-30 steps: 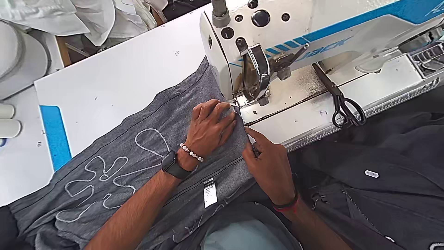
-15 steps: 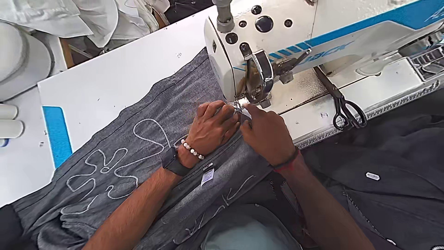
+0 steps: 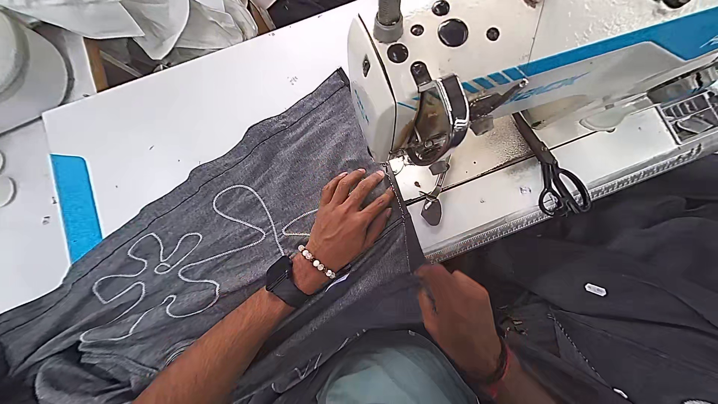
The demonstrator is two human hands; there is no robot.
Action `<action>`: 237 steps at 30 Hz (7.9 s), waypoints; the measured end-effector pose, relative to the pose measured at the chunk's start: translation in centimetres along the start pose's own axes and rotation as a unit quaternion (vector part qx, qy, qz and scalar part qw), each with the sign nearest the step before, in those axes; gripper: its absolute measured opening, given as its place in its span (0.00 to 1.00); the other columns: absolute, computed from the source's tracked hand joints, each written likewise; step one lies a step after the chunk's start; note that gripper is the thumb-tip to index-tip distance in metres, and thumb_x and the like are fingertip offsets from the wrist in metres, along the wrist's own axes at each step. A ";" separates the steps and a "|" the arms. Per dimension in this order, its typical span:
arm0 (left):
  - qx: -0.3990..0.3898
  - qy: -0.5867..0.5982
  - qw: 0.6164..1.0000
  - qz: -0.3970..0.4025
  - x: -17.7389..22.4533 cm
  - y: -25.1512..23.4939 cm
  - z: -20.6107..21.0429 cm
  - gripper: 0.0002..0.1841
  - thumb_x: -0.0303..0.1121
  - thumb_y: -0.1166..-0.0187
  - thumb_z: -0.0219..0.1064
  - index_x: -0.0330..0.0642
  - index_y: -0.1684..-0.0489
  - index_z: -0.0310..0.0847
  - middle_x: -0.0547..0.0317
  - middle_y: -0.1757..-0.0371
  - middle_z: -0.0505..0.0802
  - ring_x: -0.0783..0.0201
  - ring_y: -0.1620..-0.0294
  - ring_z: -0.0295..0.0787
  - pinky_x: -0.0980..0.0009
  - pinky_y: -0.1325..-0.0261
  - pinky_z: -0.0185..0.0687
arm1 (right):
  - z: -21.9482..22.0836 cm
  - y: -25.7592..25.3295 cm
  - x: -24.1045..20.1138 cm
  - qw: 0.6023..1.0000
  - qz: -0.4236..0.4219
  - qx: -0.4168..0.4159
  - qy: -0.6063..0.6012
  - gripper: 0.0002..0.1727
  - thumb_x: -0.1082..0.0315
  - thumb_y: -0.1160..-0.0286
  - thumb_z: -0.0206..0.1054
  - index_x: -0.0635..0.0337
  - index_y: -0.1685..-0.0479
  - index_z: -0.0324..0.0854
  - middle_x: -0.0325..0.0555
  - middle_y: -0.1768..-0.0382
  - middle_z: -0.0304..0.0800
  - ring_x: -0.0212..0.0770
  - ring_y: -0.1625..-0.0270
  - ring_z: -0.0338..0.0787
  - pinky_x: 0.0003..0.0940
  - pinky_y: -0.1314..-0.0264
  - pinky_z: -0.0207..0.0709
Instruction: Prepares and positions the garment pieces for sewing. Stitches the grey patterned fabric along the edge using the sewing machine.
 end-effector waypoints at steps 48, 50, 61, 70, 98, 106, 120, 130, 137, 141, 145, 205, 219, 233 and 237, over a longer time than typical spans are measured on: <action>0.036 -0.032 0.999 0.011 -2.0 -2.5 -1.1 0.18 0.41 0.14 0.59 0.60 0.31 0.89 0.57 0.32 0.89 0.51 0.34 0.81 0.52 0.36 0.70 | 2.5 -13.9 4.8 0.974 0.197 0.004 -0.113 0.12 0.57 0.17 0.65 0.48 0.49 0.92 0.33 0.86 0.79 0.36 0.85 0.76 0.40 0.82 0.67; 0.028 -0.038 0.999 0.007 -2.0 -2.5 -0.9 0.20 0.43 0.14 0.56 0.62 0.29 0.87 0.57 0.31 0.88 0.50 0.33 0.80 0.51 0.35 0.68 | 2.5 -13.9 4.9 0.974 0.196 0.004 -0.115 0.13 0.58 0.16 0.64 0.49 0.47 0.92 0.33 0.85 0.80 0.36 0.85 0.76 0.40 0.82 0.68; 0.024 -0.036 0.999 -0.001 -1.9 -2.2 -0.8 0.20 0.47 0.12 0.54 0.60 0.29 0.87 0.55 0.31 0.87 0.50 0.31 0.78 0.50 0.30 0.65 | 2.6 -13.1 1.8 0.997 0.033 0.050 0.054 0.17 0.64 0.17 0.60 0.54 0.39 0.92 0.43 0.79 0.89 0.45 0.81 0.85 0.42 0.84 0.71; 0.029 -0.023 0.999 0.012 -1.9 -2.1 -1.3 0.19 0.44 0.13 0.57 0.57 0.32 0.89 0.57 0.33 0.90 0.51 0.31 0.81 0.50 0.31 0.69 | 3.3 -13.3 -0.3 0.990 0.013 -0.032 0.139 0.16 0.66 0.17 0.61 0.63 0.38 0.86 0.45 0.81 0.84 0.47 0.82 0.85 0.39 0.85 0.71; 0.002 0.055 0.993 0.108 1.0 0.8 -0.8 0.17 0.39 0.14 0.58 0.61 0.37 0.92 0.56 0.24 0.87 0.50 0.18 0.74 0.49 0.15 0.65 | 7.4 0.8 -2.8 0.893 -0.060 -0.417 -0.160 0.11 0.62 0.19 0.62 0.52 0.52 0.90 0.46 0.60 0.94 0.48 0.56 0.94 0.53 0.57 0.87; 0.012 0.053 0.995 0.084 1.6 1.1 -0.5 0.16 0.42 0.14 0.59 0.60 0.39 0.93 0.57 0.26 0.87 0.47 0.18 0.72 0.47 0.17 0.63 | 1.2 -10.7 3.5 0.984 0.168 0.035 -0.045 0.13 0.54 0.18 0.68 0.50 0.49 0.93 0.39 0.64 0.90 0.37 0.69 0.87 0.40 0.69 0.81; 0.010 -0.048 0.998 -0.029 -1.4 -1.4 -0.4 0.24 0.51 0.12 0.52 0.62 0.21 0.81 0.60 0.22 0.83 0.52 0.24 0.74 0.51 0.22 0.61 | 2.1 -10.9 1.5 0.989 0.121 0.066 0.051 0.10 0.63 0.22 0.65 0.54 0.55 0.91 0.41 0.70 0.85 0.42 0.70 0.87 0.39 0.74 0.77; 0.008 -0.034 0.999 -0.006 -1.1 -1.6 -0.5 0.21 0.48 0.12 0.54 0.65 0.26 0.85 0.59 0.29 0.87 0.51 0.26 0.76 0.50 0.24 0.64 | 2.9 -10.8 -0.4 0.993 0.019 -0.002 0.115 0.16 0.66 0.19 0.64 0.64 0.41 0.88 0.53 0.58 0.84 0.51 0.55 0.87 0.39 0.60 0.83; 0.002 -0.023 1.000 0.004 -1.2 -2.0 -0.3 0.22 0.47 0.12 0.53 0.62 0.24 0.83 0.58 0.27 0.85 0.51 0.23 0.74 0.50 0.21 0.63 | 2.5 -11.2 1.0 0.998 0.006 -0.003 0.068 0.17 0.64 0.19 0.63 0.55 0.37 0.90 0.50 0.54 0.85 0.49 0.50 0.87 0.39 0.56 0.83; -0.024 0.018 0.997 0.070 0.2 -1.5 -0.6 0.21 0.45 0.12 0.52 0.62 0.26 0.85 0.64 0.19 0.81 0.53 0.16 0.70 0.50 0.18 0.63 | 0.5 -8.9 3.0 0.997 0.048 0.043 -0.035 0.17 0.52 0.16 0.63 0.47 0.41 0.92 0.44 0.48 0.89 0.45 0.43 0.87 0.43 0.45 0.82; -0.051 0.031 0.994 0.093 0.3 -1.2 -0.7 0.22 0.45 0.10 0.51 0.59 0.24 0.83 0.66 0.17 0.81 0.55 0.13 0.69 0.53 0.12 0.61 | 1.7 -0.5 0.0 0.995 -0.029 0.091 -0.026 0.19 0.45 0.22 0.68 0.50 0.51 0.90 0.45 0.59 0.92 0.45 0.53 0.89 0.43 0.49 0.82; 0.008 0.160 0.984 -0.079 -1.4 0.4 -0.5 0.15 0.41 0.16 0.58 0.43 0.47 0.87 0.60 0.18 0.81 0.58 0.17 0.73 0.58 0.16 0.67 | 2.3 -12.5 3.2 0.989 0.138 0.058 -0.012 0.12 0.58 0.18 0.66 0.51 0.45 0.85 0.40 0.76 0.87 0.44 0.80 0.85 0.45 0.83 0.72; -0.043 0.013 0.999 0.019 -4.3 -1.7 -0.5 0.22 0.44 0.14 0.49 0.44 0.39 0.85 0.60 0.24 0.86 0.54 0.18 0.73 0.55 0.17 0.62 | 3.2 -12.8 1.6 0.988 0.103 0.035 0.110 0.22 0.60 0.12 0.52 0.44 0.29 0.87 0.40 0.88 0.79 0.45 0.86 0.80 0.41 0.86 0.67; -0.036 -0.087 0.941 -0.324 -11.0 12.8 -3.9 0.40 0.72 0.16 0.30 0.68 0.07 0.59 0.69 0.05 0.62 0.46 0.04 0.47 0.24 0.16 0.39 | 4.6 -7.5 1.0 0.989 0.017 0.017 0.145 0.32 0.38 0.13 0.46 0.31 0.11 0.68 0.45 0.11 0.66 0.53 0.10 0.62 0.60 0.14 0.53; -0.128 -0.078 0.970 -0.192 -18.5 8.9 -4.8 0.42 0.74 0.19 0.35 0.68 0.05 0.55 0.72 0.04 0.60 0.49 0.04 0.48 0.29 0.13 0.41 | 4.8 -7.5 1.1 0.990 0.009 -0.001 0.144 0.37 0.34 0.14 0.43 0.36 0.07 0.62 0.44 0.07 0.59 0.54 0.06 0.56 0.63 0.10 0.47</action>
Point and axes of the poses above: each hand's wrist, its own y-axis away from the middle knuckle, its own z-axis out of the palm, x = y × z, the point moved 9 cm from there along -y, towards the middle knuckle
